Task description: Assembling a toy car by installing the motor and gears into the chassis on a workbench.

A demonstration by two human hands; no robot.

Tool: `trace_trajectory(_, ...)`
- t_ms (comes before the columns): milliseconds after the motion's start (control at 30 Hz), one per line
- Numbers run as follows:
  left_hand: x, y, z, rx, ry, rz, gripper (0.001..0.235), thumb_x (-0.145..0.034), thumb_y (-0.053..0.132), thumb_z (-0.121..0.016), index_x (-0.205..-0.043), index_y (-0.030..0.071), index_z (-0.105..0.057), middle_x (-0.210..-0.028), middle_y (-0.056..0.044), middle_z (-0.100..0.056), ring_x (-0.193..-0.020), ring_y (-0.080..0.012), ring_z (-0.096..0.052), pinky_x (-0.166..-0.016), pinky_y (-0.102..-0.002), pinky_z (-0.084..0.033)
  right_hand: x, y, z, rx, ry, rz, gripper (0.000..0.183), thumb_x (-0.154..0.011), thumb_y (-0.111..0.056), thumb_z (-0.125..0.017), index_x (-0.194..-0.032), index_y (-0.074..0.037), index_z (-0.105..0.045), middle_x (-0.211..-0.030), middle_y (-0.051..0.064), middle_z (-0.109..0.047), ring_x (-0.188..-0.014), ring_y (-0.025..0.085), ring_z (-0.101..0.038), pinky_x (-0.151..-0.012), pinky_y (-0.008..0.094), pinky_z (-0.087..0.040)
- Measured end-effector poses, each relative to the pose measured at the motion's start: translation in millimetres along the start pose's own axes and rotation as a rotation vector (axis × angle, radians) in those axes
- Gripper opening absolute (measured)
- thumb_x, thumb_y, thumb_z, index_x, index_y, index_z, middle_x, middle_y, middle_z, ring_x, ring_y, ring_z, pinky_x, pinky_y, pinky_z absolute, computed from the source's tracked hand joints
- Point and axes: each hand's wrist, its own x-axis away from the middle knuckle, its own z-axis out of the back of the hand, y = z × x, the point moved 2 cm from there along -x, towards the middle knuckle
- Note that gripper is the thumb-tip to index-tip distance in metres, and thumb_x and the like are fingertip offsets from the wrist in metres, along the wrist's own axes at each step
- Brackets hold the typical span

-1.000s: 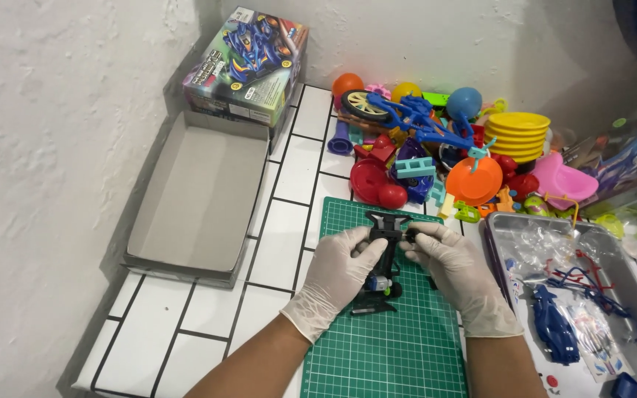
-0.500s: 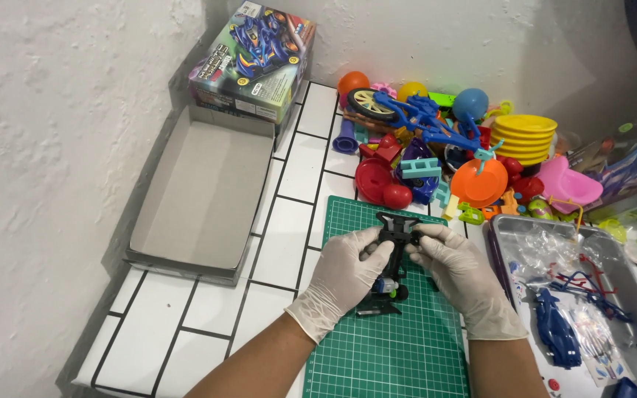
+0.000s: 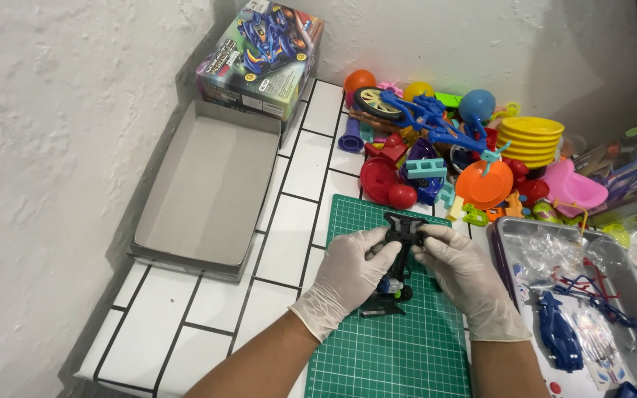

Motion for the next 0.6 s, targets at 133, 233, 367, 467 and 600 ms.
trace_trajectory(133,0.2,-2.6,-1.6,-0.006,-0.016,0.01,0.03,-0.093,0.033,-0.073,-0.11,0.01,-0.078,-0.069,-0.005,-0.068,-0.063,-0.0111,-0.063,-0.064,-0.029,-0.058,-0.5,3.5,2.5,-0.006,0.003,-0.007,0.026,-0.091,0.0,-0.068,-0.116,0.002,-0.07,-0.104,0.015,-0.071,-0.087,0.025,-0.07,-0.085,0.035,-0.059)
trace_trajectory(233,0.0,-0.1,-1.1,-0.014,-0.022,0.001,0.029,-0.093,0.034,-0.073,-0.11,0.011,-0.079,-0.069,-0.005,-0.069,-0.063,-0.0114,-0.063,-0.064,-0.029,-0.058,-0.7,6.8,4.4,-0.016,0.004,-0.005,0.025,-0.09,0.001,-0.068,-0.115,0.002,-0.071,-0.109,0.015,-0.071,-0.087,0.024,-0.069,-0.086,0.036,-0.059)
trace_trajectory(367,-3.4,-1.6,-0.8,0.029,-0.011,0.015,0.028,-0.093,0.032,-0.073,-0.11,0.011,-0.079,-0.068,-0.005,-0.069,-0.063,-0.0103,-0.063,-0.064,-0.027,-0.058,2.2,2.9,-0.5,-0.042,-0.001,-0.004,0.027,-0.091,0.002,-0.066,-0.118,0.003,-0.07,-0.109,0.015,-0.071,-0.09,0.024,-0.069,-0.088,0.037,-0.058)
trace_trajectory(467,-4.8,-0.3,-0.4,0.085,-0.01,0.035,0.025,-0.093,0.029,-0.074,-0.11,0.012,-0.08,-0.066,-0.003,-0.068,-0.062,-0.0071,-0.061,-0.062,-0.025,-0.056,3.8,0.8,-2.7,-0.024,-0.006,-0.003,0.029,-0.092,0.002,-0.066,-0.12,0.003,-0.07,-0.109,0.016,-0.071,-0.091,0.025,-0.069,-0.089,0.038,-0.057)
trace_trajectory(600,-4.5,4.5,1.4,0.183,-0.026,0.086,0.021,-0.092,0.028,-0.074,-0.106,0.014,-0.082,-0.066,0.0,-0.069,-0.065,-0.004,-0.06,-0.063,-0.023,-0.056,1.7,3.2,-0.3,-0.029,-0.03,0.026,0.028,-0.091,0.001,-0.066,-0.12,0.003,-0.07,-0.108,0.017,-0.072,-0.091,0.027,-0.071,-0.088,0.04,-0.059)
